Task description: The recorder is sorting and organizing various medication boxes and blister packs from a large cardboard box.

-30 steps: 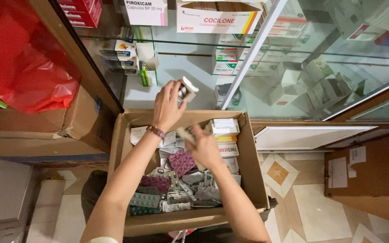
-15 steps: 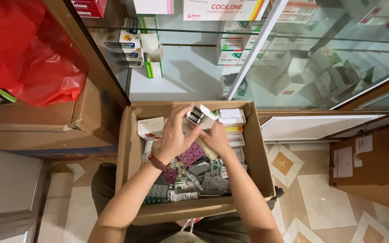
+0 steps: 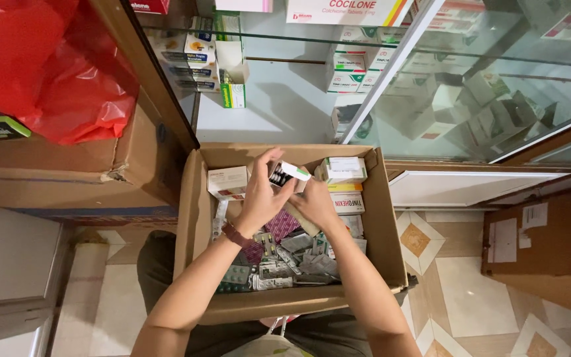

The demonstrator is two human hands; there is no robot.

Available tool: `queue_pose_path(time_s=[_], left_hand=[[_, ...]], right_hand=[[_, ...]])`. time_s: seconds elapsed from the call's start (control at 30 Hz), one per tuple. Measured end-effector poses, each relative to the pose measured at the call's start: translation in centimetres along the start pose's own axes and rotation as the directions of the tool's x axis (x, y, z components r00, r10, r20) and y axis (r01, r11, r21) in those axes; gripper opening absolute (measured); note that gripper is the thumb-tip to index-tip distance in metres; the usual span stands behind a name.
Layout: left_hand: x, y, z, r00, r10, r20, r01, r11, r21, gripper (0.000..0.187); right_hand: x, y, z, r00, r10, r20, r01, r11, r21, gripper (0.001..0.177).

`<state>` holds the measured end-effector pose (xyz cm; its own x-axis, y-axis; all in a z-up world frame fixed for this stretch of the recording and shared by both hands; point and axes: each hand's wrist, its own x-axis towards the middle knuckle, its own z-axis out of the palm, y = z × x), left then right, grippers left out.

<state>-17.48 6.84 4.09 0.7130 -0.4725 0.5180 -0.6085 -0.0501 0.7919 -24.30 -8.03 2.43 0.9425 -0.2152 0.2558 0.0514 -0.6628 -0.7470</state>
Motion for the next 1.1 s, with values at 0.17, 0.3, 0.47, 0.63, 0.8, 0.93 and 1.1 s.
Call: queue_pose_path(time_s=[0.17, 0.3, 0.47, 0.63, 0.8, 0.93, 1.1], left_hand=[[0.3, -2.5, -0.2, 0.999, -0.047, 0.014, 0.048, 0.998, -0.043, 0.074], [0.2, -2.1, -0.7, 0.990, -0.087, 0.109, 0.094, 0.994, -0.062, 0.053], [0.0, -2.1, -0.9, 0.974, -0.152, 0.166, 0.179, 0.971, -0.156, 0.043], [0.1, -2.5, -1.2, 0.971, -0.201, 0.126, 0.217, 0.968, -0.124, 0.043], [1.0, -0.6, -3.8, 0.941, 0.210, 0.263, -0.229, 0.973, 0.040, 0.033], [2.0, 0.0, -4.1, 0.875, 0.020, 0.484, -0.121, 0.977, 0.178, 0.064], [4.3, 2.6, -4.8, 0.762, -0.294, 0.576, 0.113, 0.938, 0.329, 0.082]], right_hand=[[0.1, 0.1, -0.1, 0.994, 0.103, 0.024, -0.104, 0.995, 0.015, 0.044], [0.1, -1.1, -0.6, 0.995, 0.093, 0.020, -0.093, 0.996, 0.001, 0.045], [0.3, 0.0, -0.3, 0.985, 0.111, 0.130, -0.157, 0.884, 0.440, 0.045], [0.4, 0.3, -0.1, 0.946, 0.194, 0.258, -0.314, 0.743, 0.591, 0.048], [-0.1, 1.9, 0.4, 0.956, 0.164, 0.244, -0.268, 0.827, 0.494, 0.039], [0.1, 3.6, 1.0, 0.938, 0.226, 0.263, -0.285, 0.934, 0.216, 0.040], [0.3, 0.0, -0.9, 0.952, 0.230, 0.200, -0.258, 0.957, 0.130, 0.055]])
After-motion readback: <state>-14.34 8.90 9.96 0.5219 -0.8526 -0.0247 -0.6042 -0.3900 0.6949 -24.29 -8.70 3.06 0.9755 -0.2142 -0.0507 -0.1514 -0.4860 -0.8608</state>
